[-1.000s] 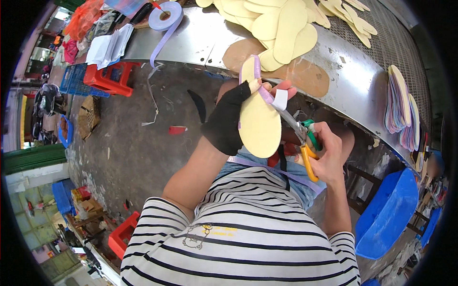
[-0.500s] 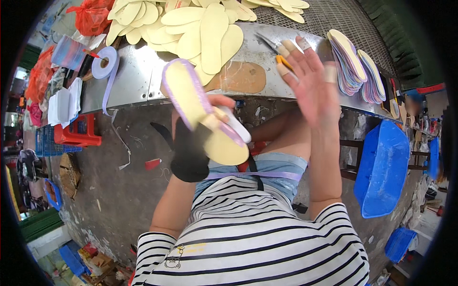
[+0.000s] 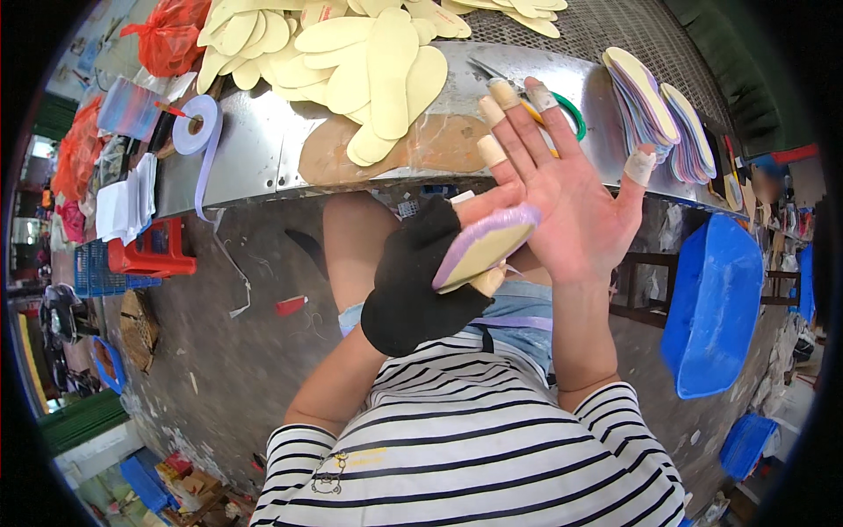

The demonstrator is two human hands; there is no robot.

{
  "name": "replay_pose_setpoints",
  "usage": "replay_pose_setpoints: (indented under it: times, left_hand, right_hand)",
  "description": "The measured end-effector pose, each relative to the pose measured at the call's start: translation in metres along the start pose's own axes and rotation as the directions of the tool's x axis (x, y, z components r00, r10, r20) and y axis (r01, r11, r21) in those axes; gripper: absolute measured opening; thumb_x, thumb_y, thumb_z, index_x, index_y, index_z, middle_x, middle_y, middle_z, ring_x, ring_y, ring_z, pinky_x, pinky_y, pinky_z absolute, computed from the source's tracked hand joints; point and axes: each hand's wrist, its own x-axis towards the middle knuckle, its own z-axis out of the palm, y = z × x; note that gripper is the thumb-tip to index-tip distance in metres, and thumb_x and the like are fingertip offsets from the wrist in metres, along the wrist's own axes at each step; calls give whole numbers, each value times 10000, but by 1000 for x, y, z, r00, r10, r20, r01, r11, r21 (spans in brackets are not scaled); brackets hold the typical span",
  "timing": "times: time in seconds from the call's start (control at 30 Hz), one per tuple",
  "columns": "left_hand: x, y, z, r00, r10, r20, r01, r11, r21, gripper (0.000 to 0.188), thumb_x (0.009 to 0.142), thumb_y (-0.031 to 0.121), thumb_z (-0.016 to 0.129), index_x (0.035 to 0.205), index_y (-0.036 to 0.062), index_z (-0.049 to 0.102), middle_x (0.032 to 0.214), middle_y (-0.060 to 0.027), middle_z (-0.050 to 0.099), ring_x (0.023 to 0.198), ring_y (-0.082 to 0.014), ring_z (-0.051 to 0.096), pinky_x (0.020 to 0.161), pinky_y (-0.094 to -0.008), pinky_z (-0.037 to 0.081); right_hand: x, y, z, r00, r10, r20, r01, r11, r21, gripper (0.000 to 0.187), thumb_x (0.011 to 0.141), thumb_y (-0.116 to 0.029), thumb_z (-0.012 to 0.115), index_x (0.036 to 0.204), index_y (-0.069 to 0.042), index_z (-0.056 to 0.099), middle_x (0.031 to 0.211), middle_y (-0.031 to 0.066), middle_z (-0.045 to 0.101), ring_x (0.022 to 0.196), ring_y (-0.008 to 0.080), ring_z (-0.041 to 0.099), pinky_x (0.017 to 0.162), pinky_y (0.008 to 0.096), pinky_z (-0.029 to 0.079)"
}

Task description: The recorder is applying a decorative or adhesive tape strip along the edges of yellow shoe insoles.

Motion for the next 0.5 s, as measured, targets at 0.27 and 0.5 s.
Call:
replay_pose_setpoints:
  times: [0.27,0.5]
  left_hand:
    - [-6,2,-2,987,-154,-49,143,972,-184,671,691,198,756,1272,-8,489,895,-21,550,793,-79,520,710,-212,428]
    - [-2,-17,-18,929,-249,-275,57,827,-559,339,772,216,669,1002,-20,586,943,-90,629,767,-120,589,670,-239,478]
  right_hand:
    - [-6,1,4,999,0,53,-7,991,136,1017,811,-647,472,1423,30,23,1481,247,27,1388,356,25,1125,460,79]
    - [-16,0,-29,998,51,-26,-57,853,-518,462,894,-360,539,1173,6,496,1169,140,522,1055,216,514,899,328,415]
